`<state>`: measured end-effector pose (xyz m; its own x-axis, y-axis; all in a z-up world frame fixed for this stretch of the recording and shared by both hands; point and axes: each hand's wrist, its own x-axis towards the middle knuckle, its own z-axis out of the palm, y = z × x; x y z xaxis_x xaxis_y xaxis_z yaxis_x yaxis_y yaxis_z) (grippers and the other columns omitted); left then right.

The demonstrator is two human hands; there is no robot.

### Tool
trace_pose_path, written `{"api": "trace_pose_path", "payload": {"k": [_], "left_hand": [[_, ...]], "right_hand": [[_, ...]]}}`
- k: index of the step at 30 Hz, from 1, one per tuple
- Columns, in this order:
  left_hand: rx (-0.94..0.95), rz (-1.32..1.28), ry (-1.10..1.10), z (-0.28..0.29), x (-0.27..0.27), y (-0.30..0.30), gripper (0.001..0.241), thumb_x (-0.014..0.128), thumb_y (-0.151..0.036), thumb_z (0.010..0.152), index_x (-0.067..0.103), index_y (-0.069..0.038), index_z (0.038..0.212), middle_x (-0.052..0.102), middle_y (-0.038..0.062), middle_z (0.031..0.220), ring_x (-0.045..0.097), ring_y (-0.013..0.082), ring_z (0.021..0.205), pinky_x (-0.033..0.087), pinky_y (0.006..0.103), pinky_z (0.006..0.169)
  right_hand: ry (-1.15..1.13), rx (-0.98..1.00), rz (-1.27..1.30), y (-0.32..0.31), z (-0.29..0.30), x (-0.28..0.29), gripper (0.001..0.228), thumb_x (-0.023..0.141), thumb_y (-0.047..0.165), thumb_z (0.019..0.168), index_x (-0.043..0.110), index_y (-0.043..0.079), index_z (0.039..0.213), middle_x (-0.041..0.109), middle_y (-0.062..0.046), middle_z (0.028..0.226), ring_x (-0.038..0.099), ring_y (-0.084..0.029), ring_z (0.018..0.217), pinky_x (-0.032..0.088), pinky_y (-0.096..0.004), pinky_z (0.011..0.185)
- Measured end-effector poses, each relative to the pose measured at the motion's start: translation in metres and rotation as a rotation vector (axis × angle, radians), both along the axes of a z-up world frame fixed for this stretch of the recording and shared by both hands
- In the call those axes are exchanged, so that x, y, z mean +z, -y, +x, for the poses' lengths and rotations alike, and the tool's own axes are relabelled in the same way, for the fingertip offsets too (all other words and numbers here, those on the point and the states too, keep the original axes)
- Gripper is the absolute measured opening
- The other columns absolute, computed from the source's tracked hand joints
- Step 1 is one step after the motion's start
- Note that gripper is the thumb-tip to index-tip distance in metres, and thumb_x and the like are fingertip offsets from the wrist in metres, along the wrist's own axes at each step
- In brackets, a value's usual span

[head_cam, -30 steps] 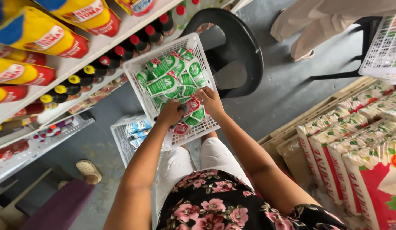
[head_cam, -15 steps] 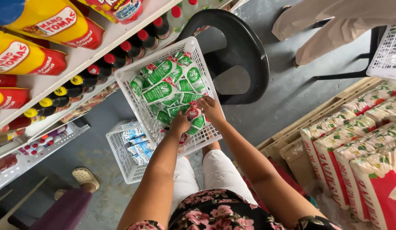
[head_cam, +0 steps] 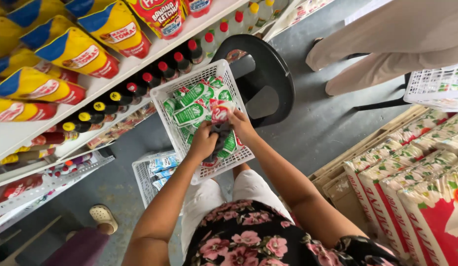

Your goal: Cleaning individual packets of soy sauce with a cloth and placing them on a grocery store shelf.

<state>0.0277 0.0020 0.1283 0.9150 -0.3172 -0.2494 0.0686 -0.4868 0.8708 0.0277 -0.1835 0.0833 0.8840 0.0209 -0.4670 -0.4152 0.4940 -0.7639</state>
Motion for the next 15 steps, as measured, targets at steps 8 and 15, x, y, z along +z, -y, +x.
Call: {"api": "trace_pose_path", "payload": {"k": [8,15], "left_hand": [[0.026,-0.06,0.283,0.012,0.194,-0.014,0.039,0.058,-0.012,0.087,0.071,-0.005,0.123,0.056,0.016,0.141,0.066,0.0347,0.116,0.052,0.0396,0.096],[0.22,0.201,1.002,0.032,0.285,0.015,0.042,0.065,-0.019,0.095,0.068,-0.008,0.135,0.05,0.016,0.154,0.053,0.0471,0.131,0.046,0.0558,0.109]], "right_hand": [[0.175,-0.123,0.274,-0.012,0.042,0.144,0.033,0.056,0.029,0.109,0.064,0.001,0.125,0.073,-0.007,0.113,0.071,-0.018,0.1,0.056,-0.036,0.091],[0.294,0.028,0.439,-0.035,0.047,0.224,0.039,0.051,0.03,0.109,0.058,0.005,0.137,0.067,-0.008,0.132,0.063,-0.022,0.124,0.048,-0.041,0.11]]}}
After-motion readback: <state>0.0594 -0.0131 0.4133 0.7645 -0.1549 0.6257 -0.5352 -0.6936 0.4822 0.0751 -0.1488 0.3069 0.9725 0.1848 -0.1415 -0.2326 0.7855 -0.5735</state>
